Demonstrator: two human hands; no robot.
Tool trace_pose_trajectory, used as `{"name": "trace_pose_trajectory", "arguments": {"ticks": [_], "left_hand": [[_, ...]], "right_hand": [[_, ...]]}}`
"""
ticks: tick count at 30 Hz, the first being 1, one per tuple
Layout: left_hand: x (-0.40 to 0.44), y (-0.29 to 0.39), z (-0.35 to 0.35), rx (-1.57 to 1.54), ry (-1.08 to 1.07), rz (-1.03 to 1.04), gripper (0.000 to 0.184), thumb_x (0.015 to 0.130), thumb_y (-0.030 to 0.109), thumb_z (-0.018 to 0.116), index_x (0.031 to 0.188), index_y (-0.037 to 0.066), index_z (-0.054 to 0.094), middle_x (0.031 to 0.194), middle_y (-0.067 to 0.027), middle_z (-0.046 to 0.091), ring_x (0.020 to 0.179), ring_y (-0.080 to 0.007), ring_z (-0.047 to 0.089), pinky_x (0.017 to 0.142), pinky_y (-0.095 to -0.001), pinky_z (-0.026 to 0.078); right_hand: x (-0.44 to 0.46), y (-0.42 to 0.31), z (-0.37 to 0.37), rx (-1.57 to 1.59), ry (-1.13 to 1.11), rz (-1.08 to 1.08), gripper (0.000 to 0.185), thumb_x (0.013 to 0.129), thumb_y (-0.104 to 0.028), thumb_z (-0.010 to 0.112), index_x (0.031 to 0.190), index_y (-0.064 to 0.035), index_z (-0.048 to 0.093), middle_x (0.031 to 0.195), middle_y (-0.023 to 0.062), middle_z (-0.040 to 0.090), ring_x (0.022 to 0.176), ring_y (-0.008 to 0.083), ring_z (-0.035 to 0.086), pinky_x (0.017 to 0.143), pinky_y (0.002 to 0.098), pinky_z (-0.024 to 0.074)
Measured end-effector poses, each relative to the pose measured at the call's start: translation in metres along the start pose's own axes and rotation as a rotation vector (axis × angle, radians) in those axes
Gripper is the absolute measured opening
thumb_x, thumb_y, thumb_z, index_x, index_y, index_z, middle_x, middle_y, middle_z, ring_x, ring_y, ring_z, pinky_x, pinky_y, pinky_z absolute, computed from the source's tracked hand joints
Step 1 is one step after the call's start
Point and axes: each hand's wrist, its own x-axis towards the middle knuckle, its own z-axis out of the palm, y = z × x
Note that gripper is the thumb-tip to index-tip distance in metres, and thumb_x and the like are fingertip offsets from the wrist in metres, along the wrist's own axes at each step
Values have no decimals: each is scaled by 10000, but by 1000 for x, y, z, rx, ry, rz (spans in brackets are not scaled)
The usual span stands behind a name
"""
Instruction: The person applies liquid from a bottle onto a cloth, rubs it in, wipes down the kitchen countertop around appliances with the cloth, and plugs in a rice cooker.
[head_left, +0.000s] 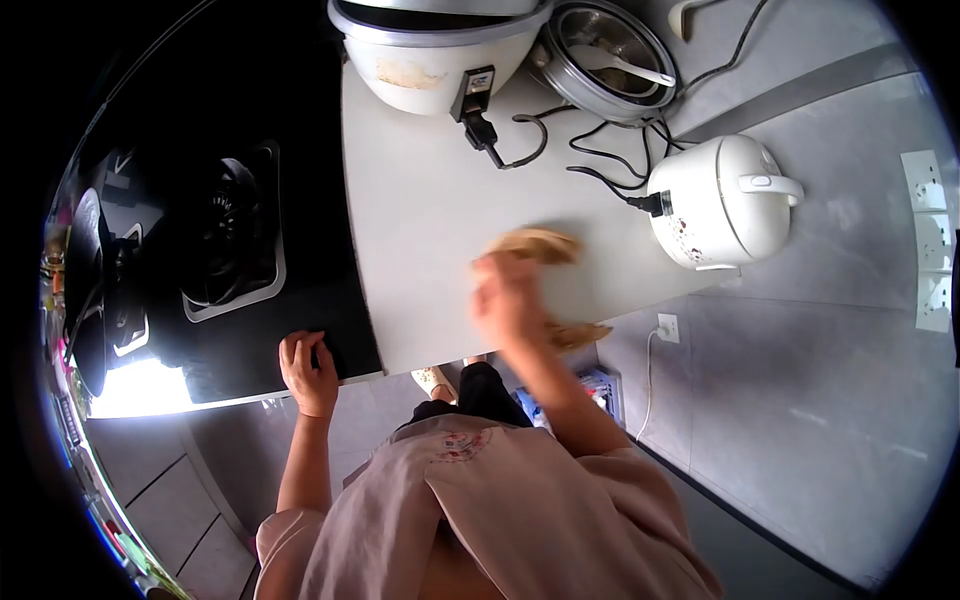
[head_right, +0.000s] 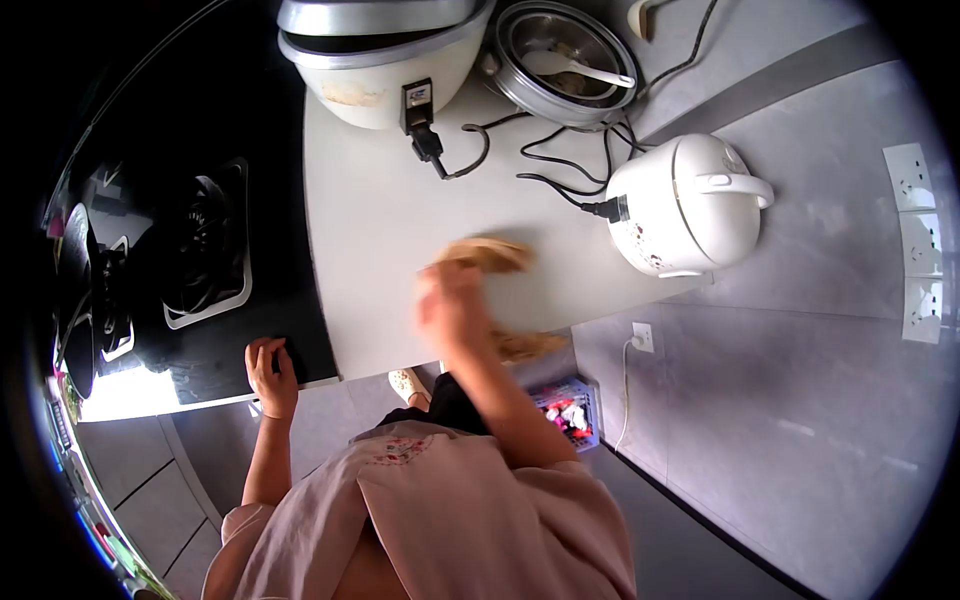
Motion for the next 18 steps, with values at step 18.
{"name": "trace_pose_trajectory", "arguments": {"ticks": [18], "left_hand": [[0,1,0,8,-37,-17,165,790,-58,594,922,41,605,937,-133,590,877,-316,570,780,-394,468]], "right_hand": [[-22,56,-100,-619,268,-293,131,731,-62,629,835,-107,565,791,75,568,742,316,551,662,437,464]]}}
